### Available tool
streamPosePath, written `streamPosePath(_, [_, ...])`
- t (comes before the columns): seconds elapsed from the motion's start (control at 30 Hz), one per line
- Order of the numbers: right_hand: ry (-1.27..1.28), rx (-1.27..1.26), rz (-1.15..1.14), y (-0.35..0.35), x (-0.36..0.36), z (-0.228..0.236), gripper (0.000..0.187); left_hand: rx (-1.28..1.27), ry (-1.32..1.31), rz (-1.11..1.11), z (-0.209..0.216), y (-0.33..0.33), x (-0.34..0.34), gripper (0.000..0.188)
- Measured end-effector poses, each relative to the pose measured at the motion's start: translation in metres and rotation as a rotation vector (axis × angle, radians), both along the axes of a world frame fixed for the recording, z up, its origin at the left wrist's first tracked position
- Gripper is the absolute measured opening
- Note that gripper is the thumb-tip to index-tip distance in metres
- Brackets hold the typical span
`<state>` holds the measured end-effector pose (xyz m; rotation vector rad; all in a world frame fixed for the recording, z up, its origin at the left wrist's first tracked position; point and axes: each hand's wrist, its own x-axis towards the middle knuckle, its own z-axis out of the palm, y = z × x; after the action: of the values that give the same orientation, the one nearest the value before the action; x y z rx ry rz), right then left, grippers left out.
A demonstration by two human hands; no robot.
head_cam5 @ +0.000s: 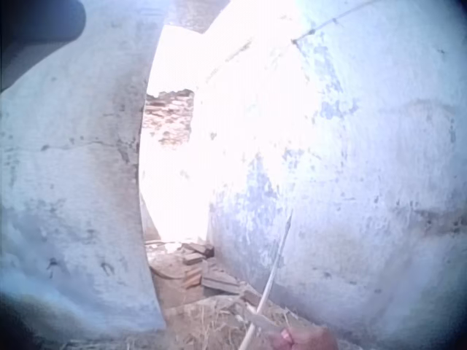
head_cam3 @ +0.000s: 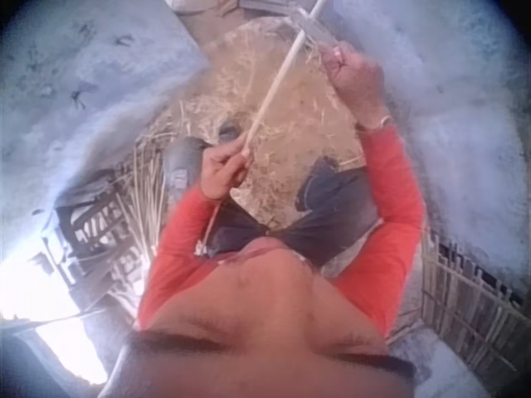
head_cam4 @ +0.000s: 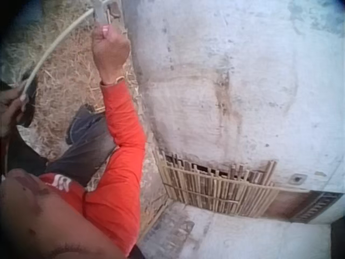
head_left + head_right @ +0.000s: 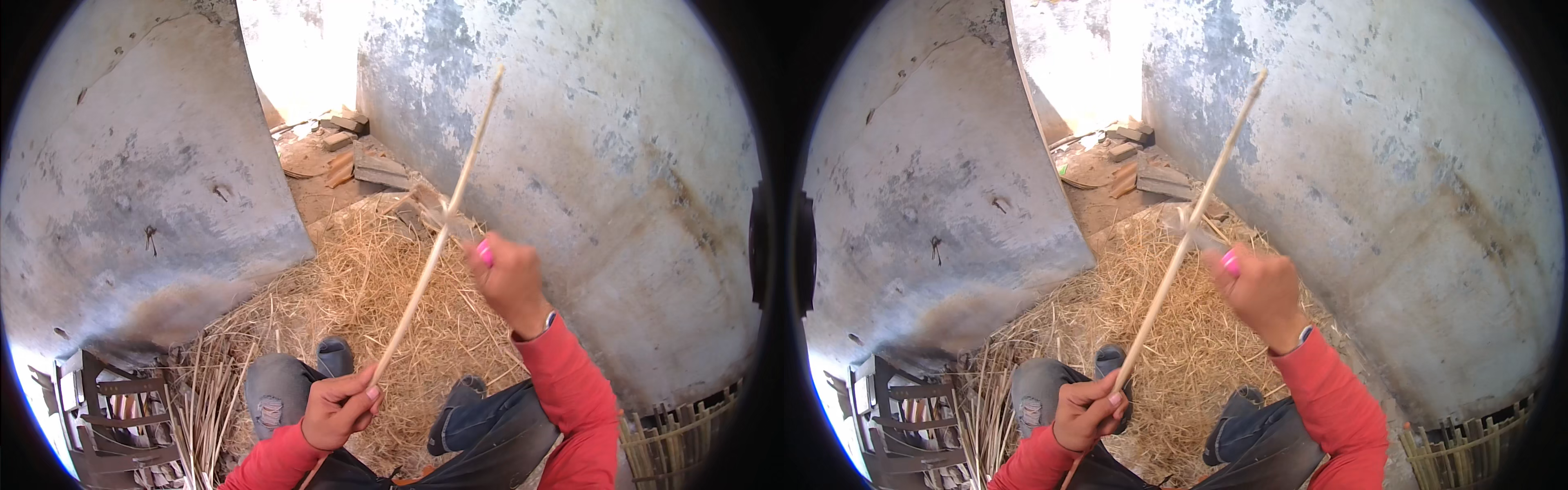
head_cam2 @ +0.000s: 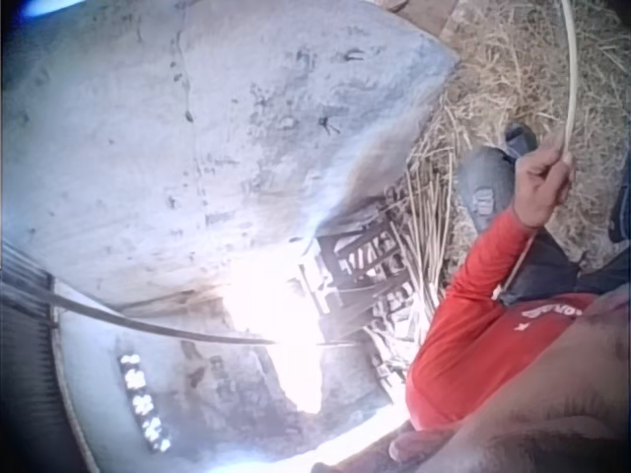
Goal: The person uses a small knife to scrape the outer surface of a long, thin bamboo strip while sitting over a pile of dry straw.
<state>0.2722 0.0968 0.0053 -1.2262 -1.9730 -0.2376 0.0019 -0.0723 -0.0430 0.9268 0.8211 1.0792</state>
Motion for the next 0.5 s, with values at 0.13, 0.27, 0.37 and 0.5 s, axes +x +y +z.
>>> streamPosePath(0.13, [0.306,-0.029,-0.348,0.041,0.078,0.015,0.058,0.093,0.068,-0.095,-0.006,-0.006,-0.006,0.040])
streamPosePath(0.27, [0.604,-0.171,-0.219,0.033,0.107,-0.007,0.057,0.062,0.041,-0.109,-0.001,-0.004,-0.001,0.041])
streamPosePath(0.37, [1.146,-0.517,0.236,0.004,0.073,0.003,0.047,0.002,0.048,-0.112,-0.004,0.000,-0.004,0.042])
streamPosePath(0.5, [0.844,-0.418,0.277,-0.017,0.014,0.012,0.040,-0.005,0.047,-0.119,-0.004,0.000,0.002,0.043])
